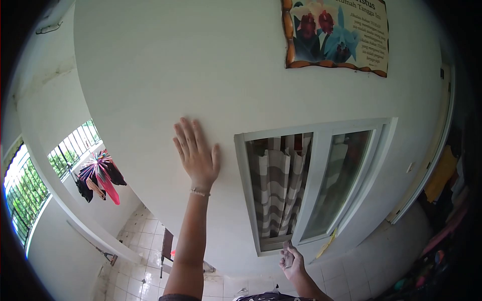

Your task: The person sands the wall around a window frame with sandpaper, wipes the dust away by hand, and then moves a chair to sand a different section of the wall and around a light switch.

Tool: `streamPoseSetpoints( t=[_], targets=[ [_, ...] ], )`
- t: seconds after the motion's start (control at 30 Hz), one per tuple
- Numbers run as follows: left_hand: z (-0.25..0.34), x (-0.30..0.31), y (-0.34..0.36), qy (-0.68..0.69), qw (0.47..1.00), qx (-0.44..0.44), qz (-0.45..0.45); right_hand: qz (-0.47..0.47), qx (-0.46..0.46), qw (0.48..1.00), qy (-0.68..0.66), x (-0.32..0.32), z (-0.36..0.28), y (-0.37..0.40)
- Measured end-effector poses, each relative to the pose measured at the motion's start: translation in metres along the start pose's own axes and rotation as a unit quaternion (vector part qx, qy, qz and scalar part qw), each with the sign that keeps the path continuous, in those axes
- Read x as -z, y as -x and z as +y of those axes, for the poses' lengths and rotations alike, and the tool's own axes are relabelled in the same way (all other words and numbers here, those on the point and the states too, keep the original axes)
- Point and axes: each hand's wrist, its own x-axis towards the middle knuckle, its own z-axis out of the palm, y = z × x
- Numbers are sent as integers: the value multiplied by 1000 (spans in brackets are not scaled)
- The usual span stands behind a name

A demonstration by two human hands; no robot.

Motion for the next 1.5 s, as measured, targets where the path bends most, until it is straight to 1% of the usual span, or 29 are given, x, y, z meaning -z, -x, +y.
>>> streamPoseSetpoints(
  t=[0.03, 0.07, 0.17, 0.2, 0.27, 0.37, 0.4, 0.43, 0.5, 0.53, 0.57, 0.6, 0.63, 0.67, 0.7, 0.77, 0.87, 0.97, 1.07, 1.17, 1.2, 1.23, 1.3, 1.4, 1.43, 1.47, 1.5],
  targets=[
    [-3, -2, 2, 0, 1000, -6, 1, -1, 5, 1000, -30, -10, -1, 1],
    [-5, -2, 6, -1, 1000, -12, -2, -24, -10, 999, -35, -17, -5, 9],
    [6, 17, 2, 79, 997, 13, -9, -86, 38, 996, 0, -26, -3, 16],
    [13, 26, -2, 89, 995, 9, 35, -82, 44, 995, 34, -40, -10, 30],
    [26, 37, -9, 108, 986, 6, 127, -86, 43, 991, 92, -48, -14, 39],
    [19, 4, -21, 39, 993, -66, 91, -105, 23, 978, 180, -67, -21, 50],
    [28, -1, -25, -45, 998, -39, 17, -116, 17, 972, 204, -74, -21, 51],
    [30, 0, -20, -39, 999, -37, 5, -127, 11, 965, 231, -79, -23, 54],
    [26, 1, -23, -28, 999, -39, 0, -141, 110, 946, 271, -109, -31, 54],
    [22, 1, -17, -36, 998, -48, -16, -155, 191, 926, 287, -123, -37, 51],
    [22, -3, -10, -32, 998, -46, -13, -168, 271, 899, 299, -140, -43, 44],
    [21, -8, 0, -29, 999, -44, -11, -160, 424, 833, 318, -157, -52, 34],
    [20, -11, 10, -27, 999, -40, -10, -148, 564, 743, 329, -176, -63, 21],
    [23, -11, 19, -45, 998, -45, -25, -137, 629, 688, 337, -194, -74, 18],
    [27, -13, 27, -21, 999, -47, -18, -118, 690, 628, 340, -211, -84, 15],
    [34, -17, 43, 30, 998, -48, -4, -92, 689, 619, 366, -240, -105, 24],
    [35, -23, 53, 29, 999, -41, 5, -100, 765, 562, 297, -285, -126, 12],
    [35, -26, 55, 32, 998, -43, 24, -72, 816, 499, 281, -324, -139, 3],
    [34, -28, 56, 38, 998, -36, 39, -34, 827, 457, 325, -340, -144, -10],
    [34, -29, 57, 27, 998, -35, 42, 20, 857, 366, 361, -323, -169, -35],
    [34, -30, 58, 20, 998, -38, 42, 47, 859, 376, 345, -315, -175, -56],
    [34, -29, 58, 13, 998, -41, 41, 79, 872, 365, 316, -312, -186, -49],
    [32, -31, 56, 1, 998, -46, 46, 123, 851, 452, 239, -313, -193, -52],
    [33, -33, 57, -5, 997, -49, 53, 61, 873, 445, 189, -338, -170, -50],
    [32, -33, 58, -4, 998, -47, 52, -17, 873, 397, 282, -335, -159, -54],
    [32, -34, 58, -3, 998, -45, 52, -18, 859, 402, 315, -336, -148, -56],
    [34, -34, 59, 0, 998, -42, 54, -12, 855, 408, 319, -335, -148, -56]
  ],
)
